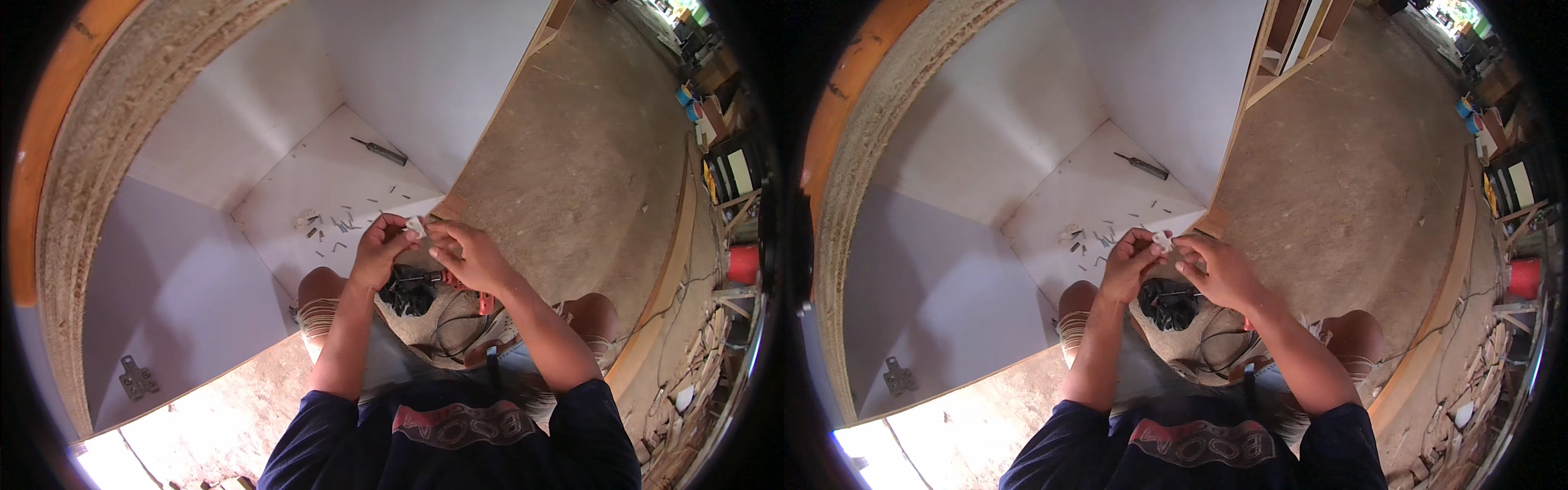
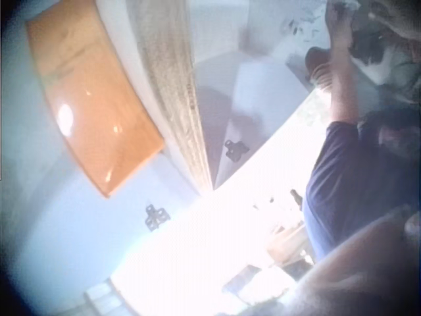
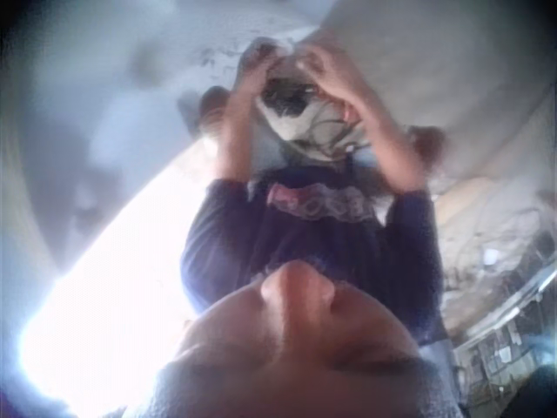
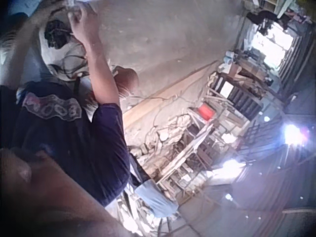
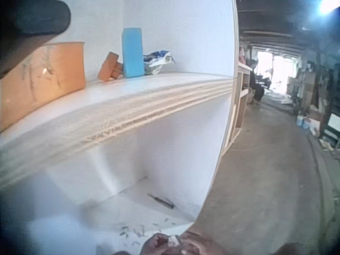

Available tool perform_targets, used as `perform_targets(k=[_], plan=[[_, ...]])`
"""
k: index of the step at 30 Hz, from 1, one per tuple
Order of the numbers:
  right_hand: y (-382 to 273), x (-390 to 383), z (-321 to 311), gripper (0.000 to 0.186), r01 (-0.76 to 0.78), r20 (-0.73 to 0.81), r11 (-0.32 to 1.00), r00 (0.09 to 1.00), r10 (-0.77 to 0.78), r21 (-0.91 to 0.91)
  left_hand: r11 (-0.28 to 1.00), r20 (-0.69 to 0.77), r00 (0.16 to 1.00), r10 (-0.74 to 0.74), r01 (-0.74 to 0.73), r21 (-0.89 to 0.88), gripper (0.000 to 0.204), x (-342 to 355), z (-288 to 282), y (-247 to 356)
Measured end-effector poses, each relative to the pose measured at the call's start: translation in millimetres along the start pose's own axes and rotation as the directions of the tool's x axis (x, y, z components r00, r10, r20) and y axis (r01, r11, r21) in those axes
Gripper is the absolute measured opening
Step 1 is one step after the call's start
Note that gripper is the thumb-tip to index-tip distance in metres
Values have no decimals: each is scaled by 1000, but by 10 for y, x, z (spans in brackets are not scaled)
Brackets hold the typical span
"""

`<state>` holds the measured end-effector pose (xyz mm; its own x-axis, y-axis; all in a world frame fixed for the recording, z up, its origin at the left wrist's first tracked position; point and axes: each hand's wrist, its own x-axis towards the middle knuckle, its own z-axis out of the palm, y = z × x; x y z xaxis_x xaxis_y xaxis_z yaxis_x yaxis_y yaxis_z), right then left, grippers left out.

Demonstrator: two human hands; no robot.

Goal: The person secures a joint inside a wooden cabinet using a power drill and screws.

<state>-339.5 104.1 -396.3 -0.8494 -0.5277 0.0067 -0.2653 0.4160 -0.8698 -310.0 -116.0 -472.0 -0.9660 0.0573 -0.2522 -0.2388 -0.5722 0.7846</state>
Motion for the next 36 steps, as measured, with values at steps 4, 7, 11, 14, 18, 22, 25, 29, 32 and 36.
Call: perform_targets(k=[4,7,11,14,18,22,25,29,32,36], plan=[[61,-173,66,33,-131,-2,978,991,133,161,991,114,987,112,-120,61,37,-38,118,-262],[172,-229,121,29,-196,-34,915,974,222,354,986,82,991,104,-114,122,42,-49,150,-306],[345,-245,93,25,-211,-6,910,974,228,356,996,98,994,58,-64,65,44,-37,116,-385],[367,-241,54,27,-313,103,804,947,304,505,1000,138,990,11,-13,14,39,-12,80,-440],[480,-207,45,32,-415,218,592,900,377,691,997,149,988,52,-59,47,29,67,76,-493],[457,-148,84,32,-458,275,552,881,385,696,997,89,996,28,-35,74,23,31,135,-391],[493,-207,43,30,-463,219,640,878,426,613,969,30,999,34,-41,243,21,136,-57,-265],[581,-236,53,26,-418,195,764,908,370,491,933,-253,966,59,36,357,25,136,-951,56],[444,-218,15,26,-426,222,803,904,365,416,895,-425,899,111,96,436,30,-7,-1477,260],[314,-216,-56,26,-415,208,885,904,375,209,785,-574,811,112,281,551,25,-49,-2122,322]])
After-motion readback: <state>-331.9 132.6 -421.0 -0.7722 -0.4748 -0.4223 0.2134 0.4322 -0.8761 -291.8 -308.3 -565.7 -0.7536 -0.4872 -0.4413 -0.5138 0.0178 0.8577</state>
